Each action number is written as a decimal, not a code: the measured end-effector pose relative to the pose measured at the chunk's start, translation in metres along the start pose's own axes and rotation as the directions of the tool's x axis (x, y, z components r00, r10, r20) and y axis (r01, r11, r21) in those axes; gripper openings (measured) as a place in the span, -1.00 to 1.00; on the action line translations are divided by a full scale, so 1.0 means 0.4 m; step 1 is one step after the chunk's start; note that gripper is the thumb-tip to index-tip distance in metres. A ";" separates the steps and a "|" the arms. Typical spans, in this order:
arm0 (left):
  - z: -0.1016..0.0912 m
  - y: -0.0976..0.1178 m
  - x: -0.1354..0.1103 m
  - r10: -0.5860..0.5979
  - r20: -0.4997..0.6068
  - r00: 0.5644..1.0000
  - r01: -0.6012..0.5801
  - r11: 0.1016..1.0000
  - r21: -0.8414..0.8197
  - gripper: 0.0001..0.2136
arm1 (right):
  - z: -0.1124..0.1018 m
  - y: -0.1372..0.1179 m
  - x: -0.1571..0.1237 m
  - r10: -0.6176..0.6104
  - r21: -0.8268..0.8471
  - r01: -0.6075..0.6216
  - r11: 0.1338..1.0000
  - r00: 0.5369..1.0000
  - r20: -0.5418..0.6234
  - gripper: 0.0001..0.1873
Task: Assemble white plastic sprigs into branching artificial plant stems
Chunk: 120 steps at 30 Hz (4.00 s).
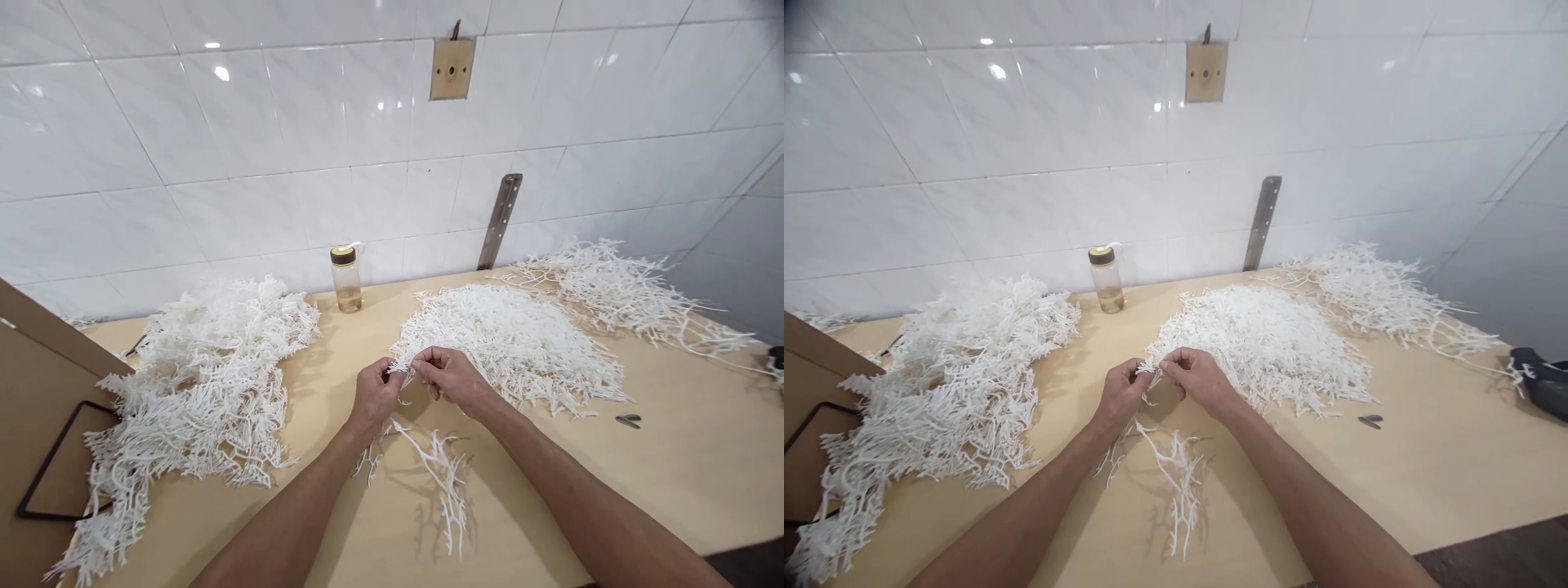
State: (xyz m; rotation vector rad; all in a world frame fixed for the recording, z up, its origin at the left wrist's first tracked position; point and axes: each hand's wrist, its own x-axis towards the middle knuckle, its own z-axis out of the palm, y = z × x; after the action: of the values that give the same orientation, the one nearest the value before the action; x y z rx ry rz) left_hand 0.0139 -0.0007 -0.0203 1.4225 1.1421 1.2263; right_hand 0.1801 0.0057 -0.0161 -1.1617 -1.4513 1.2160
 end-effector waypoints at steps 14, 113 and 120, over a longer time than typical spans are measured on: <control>0.014 0.003 0.010 -0.006 -0.023 1.000 0.008 0.997 0.075 -0.88 | -0.018 -0.023 -0.014 -0.031 -0.226 0.017 0.974 0.998 -0.057 -0.74; 0.036 0.024 0.029 -0.177 0.171 0.969 0.209 0.959 -0.190 -0.68 | -0.060 -0.053 -0.015 -0.277 -0.570 -0.052 0.820 0.836 -0.474 -0.85; 0.037 0.024 0.027 -0.185 0.178 0.967 0.222 0.951 -0.215 -0.69 | -0.054 -0.081 -0.032 -0.151 -0.439 -0.020 0.898 0.924 -0.350 -0.70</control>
State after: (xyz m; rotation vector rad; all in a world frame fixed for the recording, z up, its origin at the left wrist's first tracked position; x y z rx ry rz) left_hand 0.0303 0.0075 -0.0105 1.1702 0.9765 1.0461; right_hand 0.1996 -0.0060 0.0179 -1.5356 -1.4836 0.5766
